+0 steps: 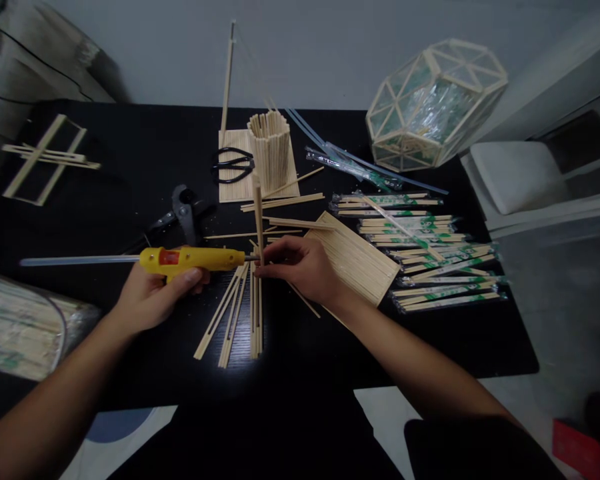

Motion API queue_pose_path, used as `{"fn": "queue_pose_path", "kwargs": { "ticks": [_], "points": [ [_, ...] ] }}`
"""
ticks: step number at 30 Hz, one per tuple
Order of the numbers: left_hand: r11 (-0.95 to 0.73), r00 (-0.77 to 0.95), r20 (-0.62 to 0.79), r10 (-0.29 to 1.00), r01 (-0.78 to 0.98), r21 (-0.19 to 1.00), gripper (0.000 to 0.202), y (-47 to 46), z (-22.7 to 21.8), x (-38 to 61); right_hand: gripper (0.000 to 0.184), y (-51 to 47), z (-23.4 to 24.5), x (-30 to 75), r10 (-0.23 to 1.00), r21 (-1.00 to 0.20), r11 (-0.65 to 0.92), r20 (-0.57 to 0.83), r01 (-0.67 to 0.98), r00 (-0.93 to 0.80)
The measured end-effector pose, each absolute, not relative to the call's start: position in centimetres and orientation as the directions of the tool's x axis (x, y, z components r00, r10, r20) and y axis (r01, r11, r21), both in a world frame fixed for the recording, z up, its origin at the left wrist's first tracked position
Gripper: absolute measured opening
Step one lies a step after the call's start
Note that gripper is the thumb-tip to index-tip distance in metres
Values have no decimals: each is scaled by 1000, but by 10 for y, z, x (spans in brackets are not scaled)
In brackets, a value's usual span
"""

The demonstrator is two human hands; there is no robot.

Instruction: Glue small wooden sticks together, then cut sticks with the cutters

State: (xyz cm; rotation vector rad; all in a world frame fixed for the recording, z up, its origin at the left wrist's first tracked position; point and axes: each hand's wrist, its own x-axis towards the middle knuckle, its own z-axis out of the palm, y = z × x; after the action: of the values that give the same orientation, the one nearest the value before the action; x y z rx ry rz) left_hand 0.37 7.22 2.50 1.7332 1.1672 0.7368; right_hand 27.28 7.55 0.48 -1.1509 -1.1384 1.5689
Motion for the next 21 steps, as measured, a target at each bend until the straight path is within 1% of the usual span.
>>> {"fn": "queue_pose_path", "kwargs": {
  "ticks": [9, 16, 21],
  "points": [
    [-218, 403, 44, 914, 397, 892, 22, 73, 28, 6, 34, 75, 6, 273, 958, -966, -220, -188, -135, -215],
    [-189, 393, 19, 919, 400, 897, 22, 72, 22, 3, 32, 75, 7, 273, 963, -971, -198, -166, -135, -213],
    [-190, 400, 19, 916, 391, 901, 22, 71, 27, 2, 27, 73, 13, 273, 958, -961, -221, -182, -168, -220]
  ]
}}
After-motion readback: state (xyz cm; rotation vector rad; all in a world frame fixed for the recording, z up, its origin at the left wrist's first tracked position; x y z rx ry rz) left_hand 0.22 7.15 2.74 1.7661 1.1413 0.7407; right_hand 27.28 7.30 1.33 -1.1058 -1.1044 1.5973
